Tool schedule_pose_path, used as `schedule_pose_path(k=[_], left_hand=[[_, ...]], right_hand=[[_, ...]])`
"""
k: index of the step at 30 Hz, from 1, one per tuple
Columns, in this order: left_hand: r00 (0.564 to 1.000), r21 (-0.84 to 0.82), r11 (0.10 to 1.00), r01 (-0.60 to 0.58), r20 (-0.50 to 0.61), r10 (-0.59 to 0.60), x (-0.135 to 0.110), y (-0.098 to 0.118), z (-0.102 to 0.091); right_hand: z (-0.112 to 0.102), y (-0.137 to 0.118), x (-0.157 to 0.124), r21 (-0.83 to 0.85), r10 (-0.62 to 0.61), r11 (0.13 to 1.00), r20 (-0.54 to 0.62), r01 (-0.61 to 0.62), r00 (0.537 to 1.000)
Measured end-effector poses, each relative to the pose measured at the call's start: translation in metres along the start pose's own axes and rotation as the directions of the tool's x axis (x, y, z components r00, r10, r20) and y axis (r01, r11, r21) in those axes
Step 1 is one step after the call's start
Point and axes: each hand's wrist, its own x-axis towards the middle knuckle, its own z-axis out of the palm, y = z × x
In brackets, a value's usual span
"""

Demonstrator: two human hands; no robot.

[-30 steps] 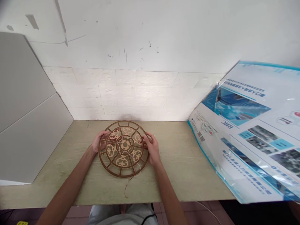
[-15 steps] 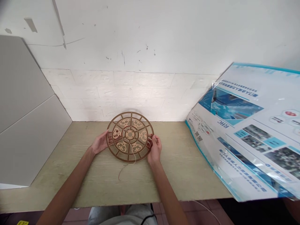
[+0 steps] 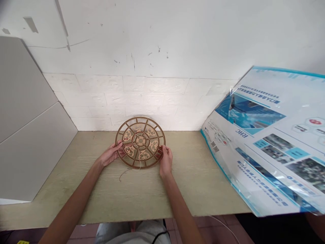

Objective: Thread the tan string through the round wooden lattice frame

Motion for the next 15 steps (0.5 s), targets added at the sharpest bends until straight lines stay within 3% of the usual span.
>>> schedule_pose_path(k=[2, 4, 6, 8, 11, 13, 15], left_hand=[[1.0, 0.005, 1.0, -0.001, -0.002, 0.001, 0.0, 0.0, 0.0], [1.0, 0.008, 1.0, -0.008, 0.005, 0.008, 0.001, -0.001, -0.001], [1.0, 0.014, 1.0, -0.016, 0.018, 0.016, 0.002, -0.002, -0.002], [1.0, 0.021, 0.999, -0.025, 0.015, 0.025, 0.002, -0.003, -0.003], [0.999, 0.011, 0.999, -0.03, 0.017, 0.03, 0.002, -0.003, -0.002], [0.999, 0.002, 0.999, -0.034, 0.041, 0.034, 0.002, -0.002, -0.001], [0.997, 0.003, 0.999, -0.039, 0.06, 0.039, 0.001, -0.002, 0.001]], right_hand=[[0.0, -0.005, -0.002, -0.193, -0.127, 0.976, -0.111, 0.104, 0.986], [0.001, -0.011, -0.005, -0.406, -0.357, 0.874, -0.164, 0.267, 0.92], [0.003, -0.017, -0.012, -0.545, -0.515, 0.723, -0.015, 0.425, 0.857], [0.008, -0.02, -0.022, -0.578, -0.504, 0.59, 0.282, 0.564, 0.816], [0.016, -0.018, -0.035, -0.533, -0.365, 0.401, 0.654, 0.746, 0.663], [0.019, -0.015, -0.04, -0.52, -0.322, 0.294, 0.736, 0.802, 0.595], [0.019, -0.013, -0.041, -0.528, -0.301, 0.254, 0.753, 0.81, 0.585]])
